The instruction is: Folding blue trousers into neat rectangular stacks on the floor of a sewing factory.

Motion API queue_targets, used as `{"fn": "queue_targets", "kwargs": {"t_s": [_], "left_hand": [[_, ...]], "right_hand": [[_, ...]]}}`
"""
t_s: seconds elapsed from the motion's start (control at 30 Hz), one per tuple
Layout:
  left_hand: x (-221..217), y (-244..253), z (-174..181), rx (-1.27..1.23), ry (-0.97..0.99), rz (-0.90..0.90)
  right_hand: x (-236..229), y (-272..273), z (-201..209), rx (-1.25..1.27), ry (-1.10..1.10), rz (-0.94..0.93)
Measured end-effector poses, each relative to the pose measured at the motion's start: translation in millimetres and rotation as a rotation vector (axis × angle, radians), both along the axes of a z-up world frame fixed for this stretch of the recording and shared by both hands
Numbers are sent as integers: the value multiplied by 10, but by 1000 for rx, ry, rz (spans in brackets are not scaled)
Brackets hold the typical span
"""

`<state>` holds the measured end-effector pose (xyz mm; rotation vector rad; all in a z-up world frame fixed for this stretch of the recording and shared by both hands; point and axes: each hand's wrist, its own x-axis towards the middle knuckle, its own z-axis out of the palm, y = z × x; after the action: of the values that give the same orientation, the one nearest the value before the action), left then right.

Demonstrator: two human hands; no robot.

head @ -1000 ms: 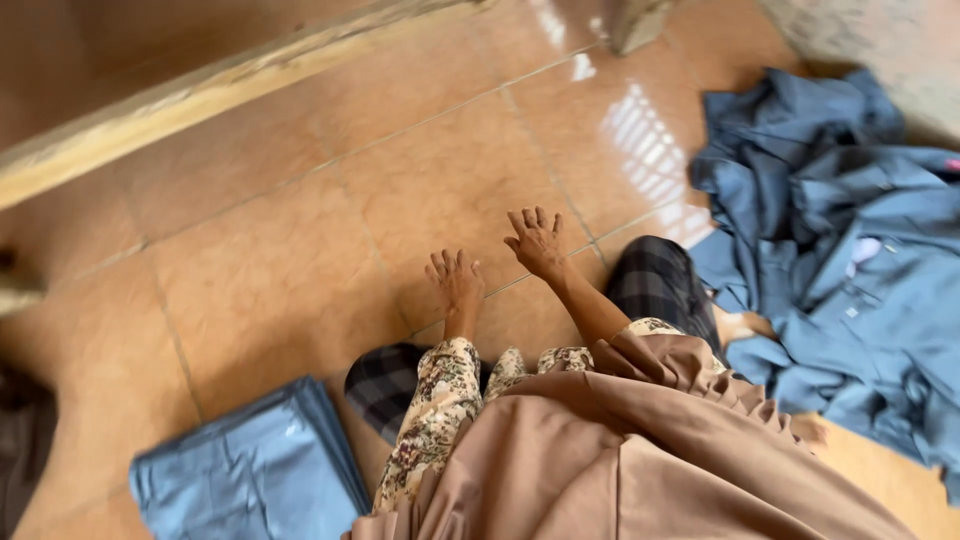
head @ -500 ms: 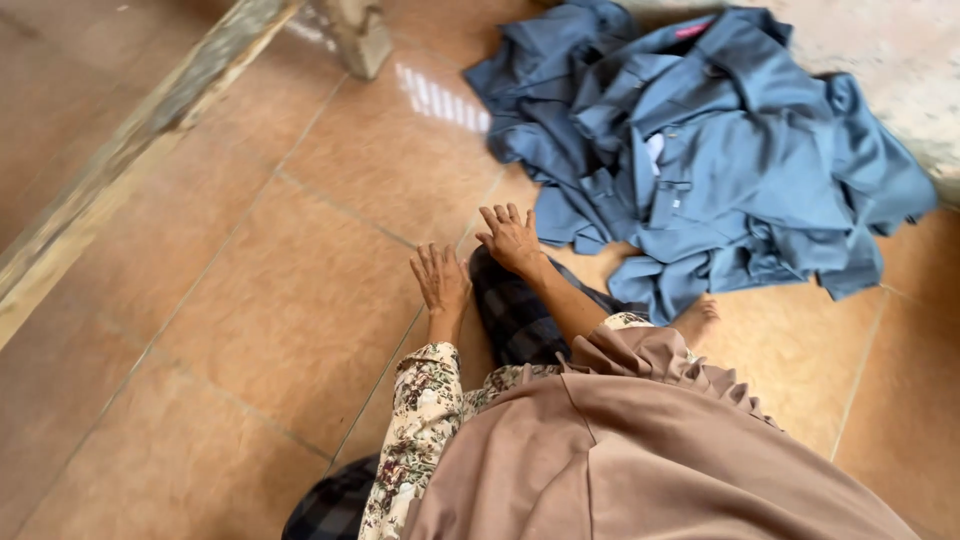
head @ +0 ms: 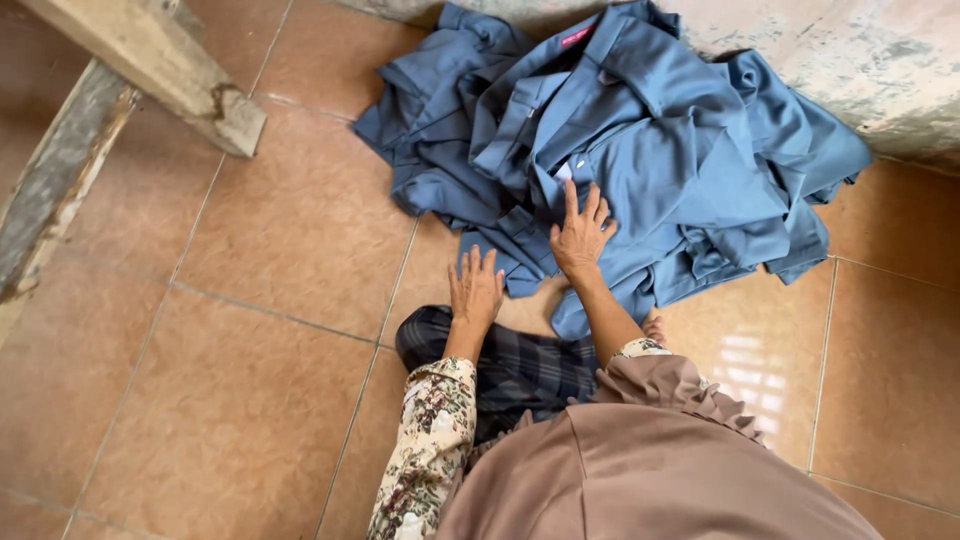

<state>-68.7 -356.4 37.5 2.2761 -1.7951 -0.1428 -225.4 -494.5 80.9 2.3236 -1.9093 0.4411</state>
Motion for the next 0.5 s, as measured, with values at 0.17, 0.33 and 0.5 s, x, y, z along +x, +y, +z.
{"fn": "queue_targets", "kwargs": {"t_s": [0.17,0.33,0.5], "left_hand": [[-249,-283,361,-88,212,-170],[-325,-462,815,30,642,-127],[-3,-299,431,-40,741,22]], "right_hand": [[-97,-394,-267,25,-376,133],[211,-218,-64,229,-663,290],[387,-174,48,710,-854,351]]}}
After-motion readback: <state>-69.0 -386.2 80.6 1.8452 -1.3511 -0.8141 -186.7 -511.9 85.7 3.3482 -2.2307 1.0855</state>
